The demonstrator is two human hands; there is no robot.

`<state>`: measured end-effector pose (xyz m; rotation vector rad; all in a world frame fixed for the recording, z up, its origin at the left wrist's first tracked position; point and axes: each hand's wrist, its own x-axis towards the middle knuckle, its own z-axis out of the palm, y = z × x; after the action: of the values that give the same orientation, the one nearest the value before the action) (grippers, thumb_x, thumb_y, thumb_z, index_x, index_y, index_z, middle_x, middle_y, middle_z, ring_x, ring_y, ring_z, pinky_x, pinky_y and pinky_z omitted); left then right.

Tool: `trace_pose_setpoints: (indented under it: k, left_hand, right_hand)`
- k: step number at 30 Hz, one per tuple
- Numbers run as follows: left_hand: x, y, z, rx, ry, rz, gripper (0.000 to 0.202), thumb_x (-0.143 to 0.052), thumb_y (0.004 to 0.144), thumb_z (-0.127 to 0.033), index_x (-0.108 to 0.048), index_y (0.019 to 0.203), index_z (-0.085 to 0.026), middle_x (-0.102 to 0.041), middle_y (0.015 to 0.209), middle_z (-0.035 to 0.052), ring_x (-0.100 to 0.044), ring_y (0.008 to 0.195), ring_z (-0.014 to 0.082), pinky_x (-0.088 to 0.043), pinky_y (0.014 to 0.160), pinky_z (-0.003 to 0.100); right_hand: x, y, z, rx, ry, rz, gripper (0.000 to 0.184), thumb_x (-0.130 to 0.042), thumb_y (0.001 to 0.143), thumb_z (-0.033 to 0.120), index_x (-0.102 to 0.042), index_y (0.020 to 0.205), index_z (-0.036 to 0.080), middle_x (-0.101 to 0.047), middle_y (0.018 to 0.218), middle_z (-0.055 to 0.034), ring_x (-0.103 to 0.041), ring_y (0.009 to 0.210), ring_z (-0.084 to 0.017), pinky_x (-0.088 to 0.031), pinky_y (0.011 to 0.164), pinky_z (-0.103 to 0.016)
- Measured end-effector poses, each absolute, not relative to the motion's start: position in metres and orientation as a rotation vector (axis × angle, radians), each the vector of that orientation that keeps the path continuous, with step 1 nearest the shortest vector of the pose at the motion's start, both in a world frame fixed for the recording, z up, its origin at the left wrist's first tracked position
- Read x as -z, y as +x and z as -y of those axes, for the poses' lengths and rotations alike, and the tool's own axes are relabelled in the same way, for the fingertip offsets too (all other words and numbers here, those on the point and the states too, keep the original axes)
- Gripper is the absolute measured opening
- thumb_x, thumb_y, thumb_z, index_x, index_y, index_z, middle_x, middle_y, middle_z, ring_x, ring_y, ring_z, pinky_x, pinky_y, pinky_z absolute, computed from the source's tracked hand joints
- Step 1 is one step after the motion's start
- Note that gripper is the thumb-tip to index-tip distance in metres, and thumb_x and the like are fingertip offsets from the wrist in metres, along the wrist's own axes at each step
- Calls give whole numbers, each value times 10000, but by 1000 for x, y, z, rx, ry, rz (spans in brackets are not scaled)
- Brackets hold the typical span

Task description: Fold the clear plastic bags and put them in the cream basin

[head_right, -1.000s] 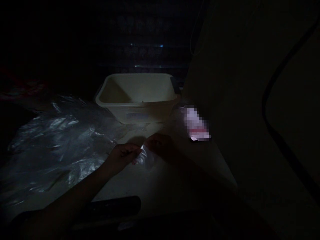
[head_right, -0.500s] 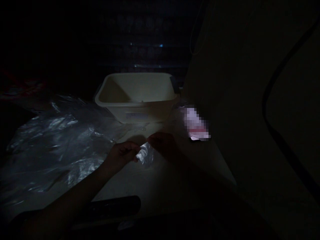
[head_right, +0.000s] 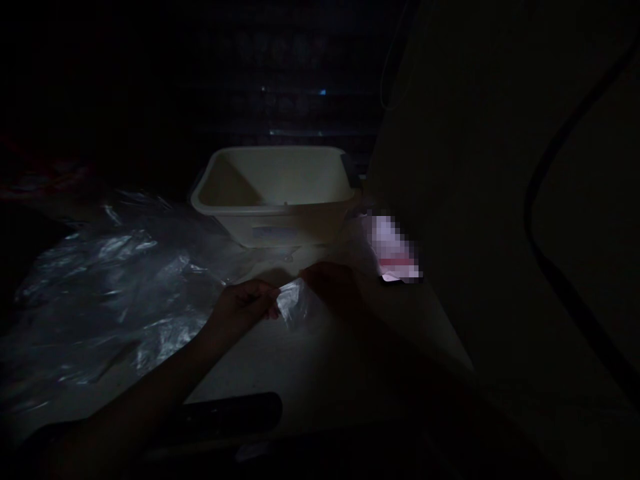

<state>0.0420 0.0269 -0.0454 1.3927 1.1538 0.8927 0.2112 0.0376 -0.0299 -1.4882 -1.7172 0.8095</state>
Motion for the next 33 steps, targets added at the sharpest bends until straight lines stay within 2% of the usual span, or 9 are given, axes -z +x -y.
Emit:
trace_pose_setpoints:
  k: [4, 8, 12, 15, 21, 29, 33]
  left_hand:
    - [44, 41, -26, -933, 1406, -1165, 181, -522, 656, -275, -551, 528, -149, -538, 475, -23, -466, 431, 68, -355, 418, 169]
    - [43, 42, -24, -920, 1432, -1135, 153, -543, 649, -290, -591, 602, -153, -540, 524, -26, -465, 472, 75, -360, 452, 179]
    - [43, 43, -23, -912, 1461, -1144, 152, -561, 637, -269, -573, 540, -153, -471, 460, -50, -393, 420, 56, -312, 409, 168]
    - [43, 44, -23, -918, 1475, -1167, 161, -556, 641, -252, -561, 512, -155, -440, 440, -58, -366, 409, 51, -295, 401, 166]
    - [41, 42, -23, -921, 1473, -1209, 166, -554, 644, -261, -567, 513, -160, -476, 449, -48, -418, 428, 70, -332, 429, 182]
    - [43, 44, -25, -985, 1368, -1264, 100, -580, 587, -238, -552, 535, -158, -533, 492, -34, -464, 441, 73, -365, 436, 181]
    - [42, 44, -25, -1010, 1316, -1286, 104, -581, 592, -240, -544, 549, -152, -515, 471, -44, -453, 430, 64, -356, 433, 173]
  right_hand:
    - [31, 211, -37, -833, -1475, 1730, 185, -484, 693, 273, -599, 599, 161, -603, 606, 10, -545, 578, -103, -381, 500, -177]
    - [30, 208, -35, -892, -1428, 1825, 191, -480, 698, 263, -599, 598, 152, -583, 561, 16, -534, 551, -92, -373, 484, -166]
    - [28, 205, -33, -913, -1370, 1874, 195, -487, 705, 280, -601, 622, 145, -574, 561, 22, -522, 532, -79, -372, 480, -158]
    - [30, 206, -33, -908, -1309, 1913, 185, -482, 718, 280, -610, 685, 150, -599, 633, 18, -540, 595, -81, -387, 531, -156]
    - [32, 210, -35, -920, -1344, 1920, 169, -499, 708, 266, -608, 644, 154, -592, 596, 28, -528, 546, -74, -372, 482, -154]
    - [30, 211, -36, -885, -1412, 1855, 165, -497, 708, 256, -613, 650, 154, -608, 610, 15, -550, 578, -94, -389, 499, -167]
    - [30, 212, -36, -876, -1422, 1846, 165, -495, 709, 252, -621, 672, 154, -617, 630, 8, -558, 596, -101, -402, 522, -176]
